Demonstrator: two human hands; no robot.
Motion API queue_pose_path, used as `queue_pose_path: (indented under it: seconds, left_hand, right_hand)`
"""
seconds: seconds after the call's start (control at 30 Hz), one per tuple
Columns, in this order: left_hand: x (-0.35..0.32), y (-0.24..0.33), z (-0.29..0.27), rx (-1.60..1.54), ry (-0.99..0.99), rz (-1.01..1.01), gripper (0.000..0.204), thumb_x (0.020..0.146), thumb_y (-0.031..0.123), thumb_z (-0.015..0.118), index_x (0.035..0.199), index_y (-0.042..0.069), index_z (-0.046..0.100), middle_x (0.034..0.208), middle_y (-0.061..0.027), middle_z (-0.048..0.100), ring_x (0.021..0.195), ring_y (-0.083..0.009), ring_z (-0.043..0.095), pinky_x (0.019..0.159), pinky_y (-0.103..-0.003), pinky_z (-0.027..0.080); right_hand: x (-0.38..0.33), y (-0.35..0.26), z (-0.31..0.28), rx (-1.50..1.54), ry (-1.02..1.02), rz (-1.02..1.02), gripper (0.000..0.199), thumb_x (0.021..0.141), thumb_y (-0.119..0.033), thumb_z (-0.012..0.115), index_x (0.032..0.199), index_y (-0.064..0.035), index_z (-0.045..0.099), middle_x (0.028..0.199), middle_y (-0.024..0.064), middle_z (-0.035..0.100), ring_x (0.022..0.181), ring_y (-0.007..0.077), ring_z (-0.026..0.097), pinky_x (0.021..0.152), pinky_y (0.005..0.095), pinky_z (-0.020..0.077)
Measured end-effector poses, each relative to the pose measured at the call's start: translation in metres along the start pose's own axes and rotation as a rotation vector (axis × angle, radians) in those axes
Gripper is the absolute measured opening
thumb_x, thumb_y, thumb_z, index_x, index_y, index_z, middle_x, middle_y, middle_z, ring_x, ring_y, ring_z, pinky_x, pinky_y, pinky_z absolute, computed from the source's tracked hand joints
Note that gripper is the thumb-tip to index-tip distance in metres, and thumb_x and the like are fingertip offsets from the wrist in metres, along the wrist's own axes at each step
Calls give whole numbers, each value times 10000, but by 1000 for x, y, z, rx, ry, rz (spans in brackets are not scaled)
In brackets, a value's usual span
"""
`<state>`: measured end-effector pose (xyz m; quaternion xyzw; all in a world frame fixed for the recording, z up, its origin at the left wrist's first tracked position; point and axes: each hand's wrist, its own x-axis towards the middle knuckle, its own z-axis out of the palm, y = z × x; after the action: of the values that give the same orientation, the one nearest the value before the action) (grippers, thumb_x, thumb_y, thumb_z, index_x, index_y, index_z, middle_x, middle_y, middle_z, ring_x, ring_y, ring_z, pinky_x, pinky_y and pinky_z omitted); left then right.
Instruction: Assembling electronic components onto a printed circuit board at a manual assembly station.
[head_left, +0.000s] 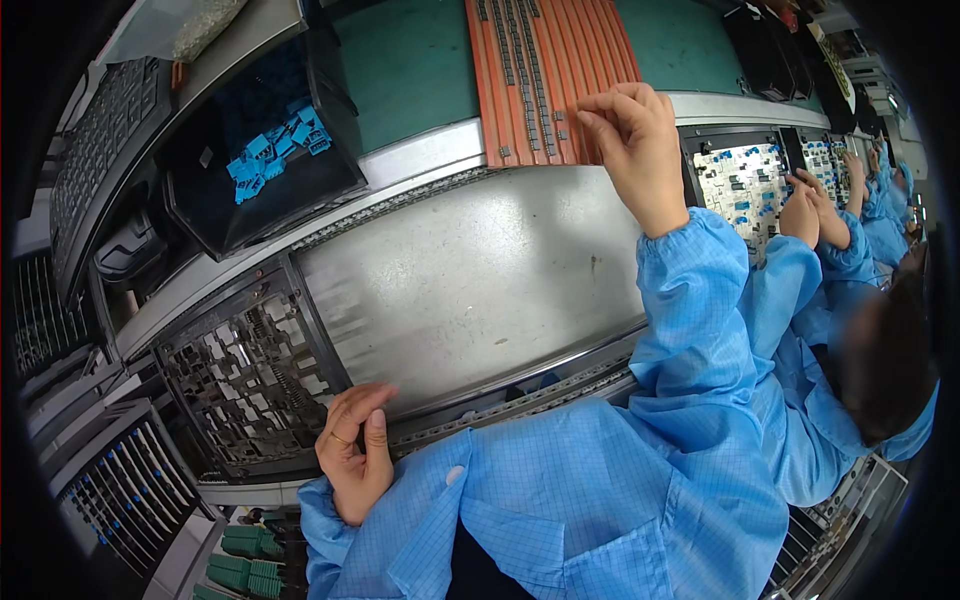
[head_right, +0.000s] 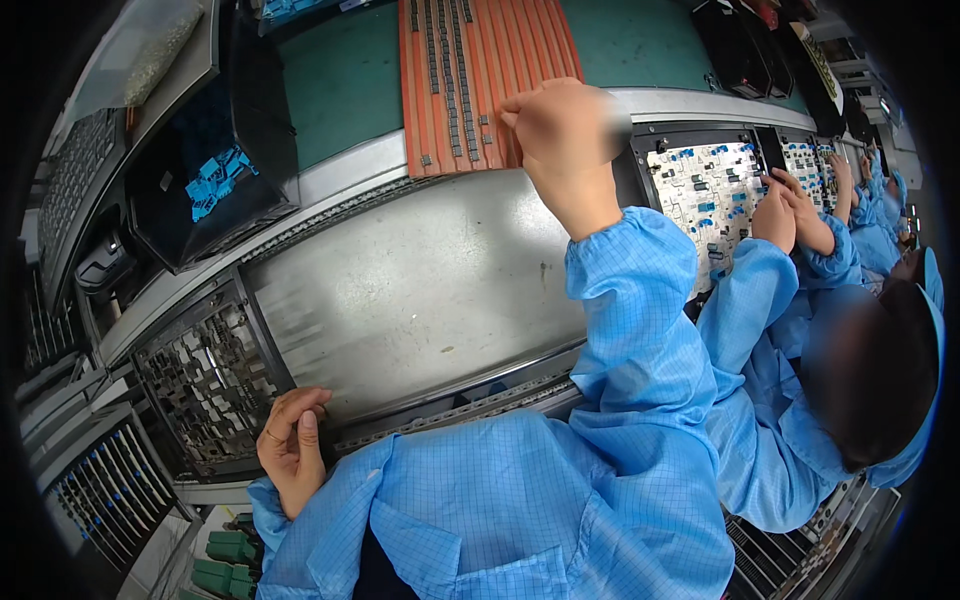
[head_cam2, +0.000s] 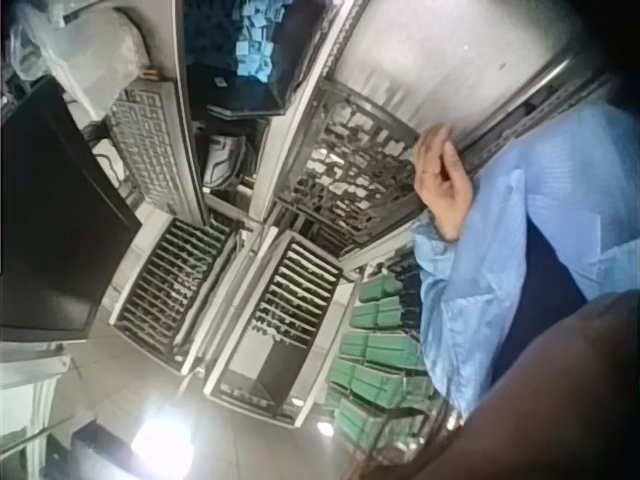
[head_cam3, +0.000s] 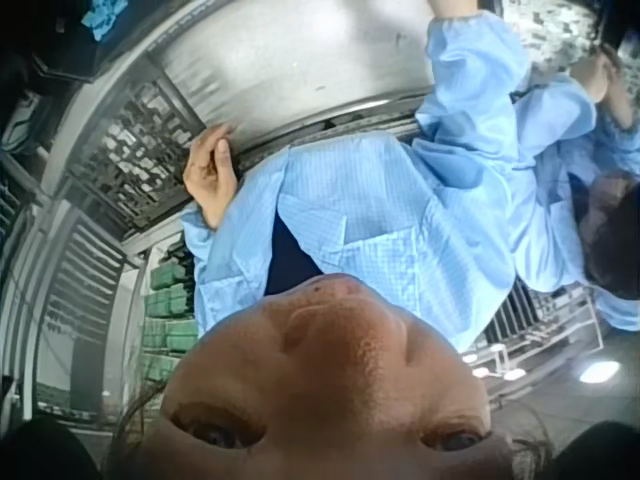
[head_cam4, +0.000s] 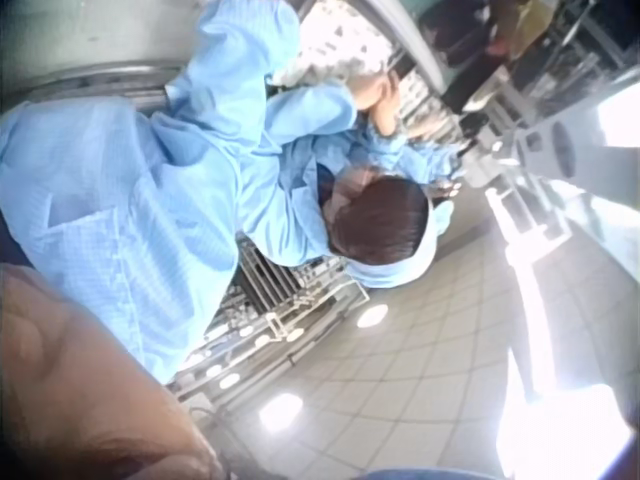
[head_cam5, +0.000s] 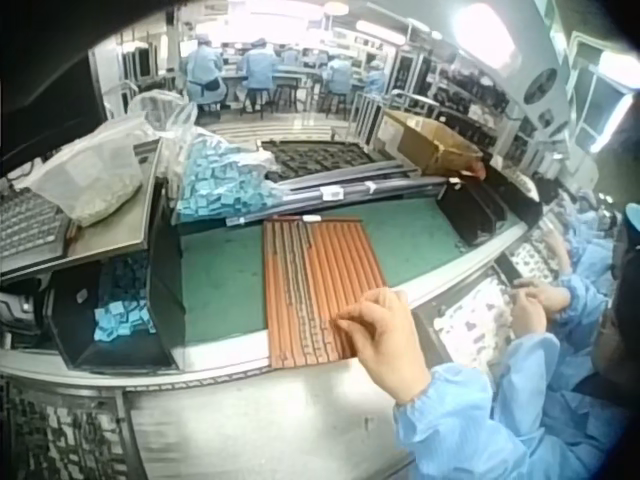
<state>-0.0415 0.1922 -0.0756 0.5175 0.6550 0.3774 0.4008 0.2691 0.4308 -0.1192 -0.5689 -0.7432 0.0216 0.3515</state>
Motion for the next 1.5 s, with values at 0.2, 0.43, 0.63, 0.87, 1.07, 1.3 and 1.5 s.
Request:
queue_pose_path:
  seconds: [0.2, 0.43, 0.63, 0.87, 1.07, 1.3, 1.5]
  left_hand:
    - [3, -8, -3, 35, -69, 56, 173, 978, 49, 550, 1089, -6, 670, 1055, -126, 667, 954, -177, 618, 835, -283, 481]
    - [3, -5, -16, 28, -69, -4, 176, 978, 53, 554, 1095, -4, 671, 1042, -127, 671, 954, -178, 621, 832, -282, 484]
    - [4, -7, -15, 8, -59, -15, 174, 977, 59, 560, 1093, -5, 673, 1045, -126, 672, 952, -180, 622, 826, -287, 491]
    - [6, -6, -16, 6, -33, -21, 156, 930, -20, 571, 1043, -10, 678, 980, -124, 706, 943, -228, 646, 825, -305, 501]
    - [7, -6, -18, 7, -38, -18, 157, 929, -20, 574, 1044, -8, 679, 978, -122, 706, 942, -224, 645, 813, -299, 502]
    - [7, -8, -17, -15, -34, -13, 158, 931, -18, 576, 1049, -6, 680, 986, -125, 698, 907, -208, 642, 774, -284, 514]
    - [8, -10, -18, -36, -35, -17, 160, 935, -18, 571, 1054, -10, 679, 995, -135, 686, 894, -198, 639, 753, -278, 529]
  right_hand:
    - [10, 7, 6, 87, -131, -45, 117, 808, -53, 721, 921, -77, 740, 941, 29, 608, 932, 219, 525, 845, 316, 461]
    - [12, 7, 18, 185, -185, -176, 149, 856, -6, 664, 1002, -35, 652, 943, 22, 627, 918, 185, 553, 840, 306, 468]
    - [12, -2, 8, 619, -273, 250, 122, 957, -50, 602, 1073, -18, 622, 978, 13, 657, 909, 74, 613, 815, 205, 494]
    - [15, -8, 5, 510, -285, 382, 145, 925, -79, 659, 1041, 3, 688, 920, 37, 712, 884, 73, 650, 785, 201, 521]
    - [15, -19, 13, 372, -266, 414, 148, 890, -118, 714, 969, 5, 689, 833, 30, 702, 738, 67, 633, 665, 208, 520]
    - [9, -6, 31, 195, -119, 174, 141, 821, -90, 775, 846, 15, 684, 749, 36, 629, 618, 84, 603, 575, 213, 502]
    - [9, -4, 34, 215, -113, 167, 136, 798, -53, 785, 813, 30, 678, 742, 37, 615, 638, 85, 615, 582, 209, 511]
